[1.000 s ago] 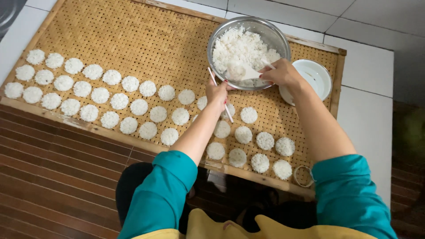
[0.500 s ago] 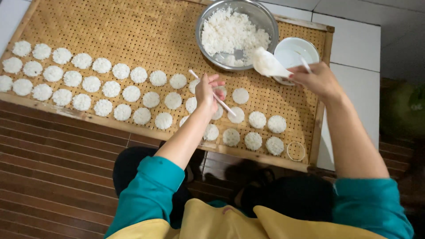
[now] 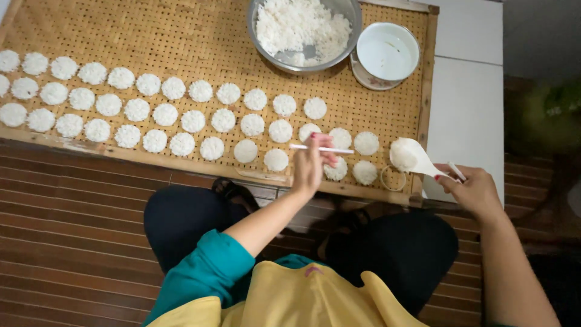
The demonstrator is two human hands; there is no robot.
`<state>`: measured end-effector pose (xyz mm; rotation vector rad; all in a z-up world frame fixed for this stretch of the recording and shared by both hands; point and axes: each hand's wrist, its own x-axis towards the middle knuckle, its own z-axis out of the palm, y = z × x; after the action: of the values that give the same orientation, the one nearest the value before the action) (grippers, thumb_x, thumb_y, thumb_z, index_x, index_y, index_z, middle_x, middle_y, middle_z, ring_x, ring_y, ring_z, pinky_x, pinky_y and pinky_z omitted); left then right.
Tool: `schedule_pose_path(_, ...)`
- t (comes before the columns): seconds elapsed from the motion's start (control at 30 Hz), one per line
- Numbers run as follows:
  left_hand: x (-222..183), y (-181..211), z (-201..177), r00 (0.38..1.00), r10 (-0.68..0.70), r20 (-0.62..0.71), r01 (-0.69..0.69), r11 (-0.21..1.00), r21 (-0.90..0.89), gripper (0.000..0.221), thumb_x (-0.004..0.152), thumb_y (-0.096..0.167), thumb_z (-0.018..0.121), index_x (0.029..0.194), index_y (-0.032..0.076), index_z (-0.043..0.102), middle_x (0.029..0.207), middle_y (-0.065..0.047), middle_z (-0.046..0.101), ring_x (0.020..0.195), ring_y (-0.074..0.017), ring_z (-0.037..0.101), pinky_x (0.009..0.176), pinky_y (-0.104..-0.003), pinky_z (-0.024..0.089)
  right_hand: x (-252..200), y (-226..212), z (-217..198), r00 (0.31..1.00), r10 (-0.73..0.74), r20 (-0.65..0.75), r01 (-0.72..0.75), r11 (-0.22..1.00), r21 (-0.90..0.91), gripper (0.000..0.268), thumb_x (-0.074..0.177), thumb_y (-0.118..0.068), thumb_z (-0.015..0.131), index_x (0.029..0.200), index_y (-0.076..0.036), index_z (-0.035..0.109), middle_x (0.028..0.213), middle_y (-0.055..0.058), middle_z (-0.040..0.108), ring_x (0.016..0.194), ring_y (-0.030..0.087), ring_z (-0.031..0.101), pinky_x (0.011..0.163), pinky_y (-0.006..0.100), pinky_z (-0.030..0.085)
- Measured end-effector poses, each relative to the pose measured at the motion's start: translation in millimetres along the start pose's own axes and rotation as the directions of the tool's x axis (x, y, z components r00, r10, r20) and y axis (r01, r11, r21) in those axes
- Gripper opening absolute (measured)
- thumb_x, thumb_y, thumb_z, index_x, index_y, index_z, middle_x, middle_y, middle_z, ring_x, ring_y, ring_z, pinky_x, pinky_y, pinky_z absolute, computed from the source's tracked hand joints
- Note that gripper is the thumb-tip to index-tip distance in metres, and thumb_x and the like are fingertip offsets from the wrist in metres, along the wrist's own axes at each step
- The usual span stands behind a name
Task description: Marking the center of small white food items on a woven tray using a thin stick
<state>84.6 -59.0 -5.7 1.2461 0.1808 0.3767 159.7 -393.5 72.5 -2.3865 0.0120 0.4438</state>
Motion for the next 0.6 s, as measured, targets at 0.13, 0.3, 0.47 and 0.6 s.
schedule_pose_path(0.13,-18,-9,37,0.996,0.048,0.078,-0.052,0.998,0.043,0.046,0.109,0.036,0.034,0.108,0.0,0.062,0.085,-0.014,0.068,0.067,-0.021,0.068,0.056,-0.03,0.06,-16,15,6,0.999,0.011,-0.033,-0.017,0.979,-0.204,0.035,0.09,-0.011,0.077,0.124,-0.016,0.079,0.08,0.017,0.068,0.059,0.026,0.055,0.054,0.037,0.042)
schedule_pose_path(0.3,-27,-35,61,0.956,0.177,0.236,-0.208,0.972,0.111,0.048,0.113,0.04,0.03,0.108,0.003,0.059,0.084,-0.008,0.064,0.073,-0.0177,0.066,0.069,-0.028,0.06,-16,55,22,0.97,-0.21,-0.122,0.124,0.859,-0.497,0.035,0.094,-0.03,0.075,0.129,-0.031,0.077,0.081,0.013,0.051,0.064,0.027,0.053,0.065,0.037,0.048)
schedule_pose_path(0.47,-32,-42,71,0.956,0.158,0.248,-0.2,0.967,0.155,0.042,0.111,0.034,0.035,0.107,-0.001,0.059,0.086,-0.01,0.063,0.073,-0.0187,0.066,0.069,-0.029,0.06,-29,47,32,0.932,-0.33,-0.153,0.249,0.886,-0.392,0.041,0.09,-0.011,0.078,0.129,-0.021,0.078,0.079,0.011,0.052,0.06,0.024,0.05,0.06,0.035,0.047)
schedule_pose_path(0.6,-32,-45,75,0.949,0.183,0.258,-0.238,0.949,0.204,0.04,0.112,0.03,0.035,0.109,-0.001,0.059,0.09,-0.012,0.064,0.076,-0.0197,0.067,0.071,-0.029,0.061,-30,47,37,0.92,-0.357,-0.164,0.279,0.887,-0.367,0.041,0.088,-0.003,0.077,0.128,-0.016,0.078,0.079,0.014,0.059,0.063,0.024,0.053,0.062,0.035,0.05)
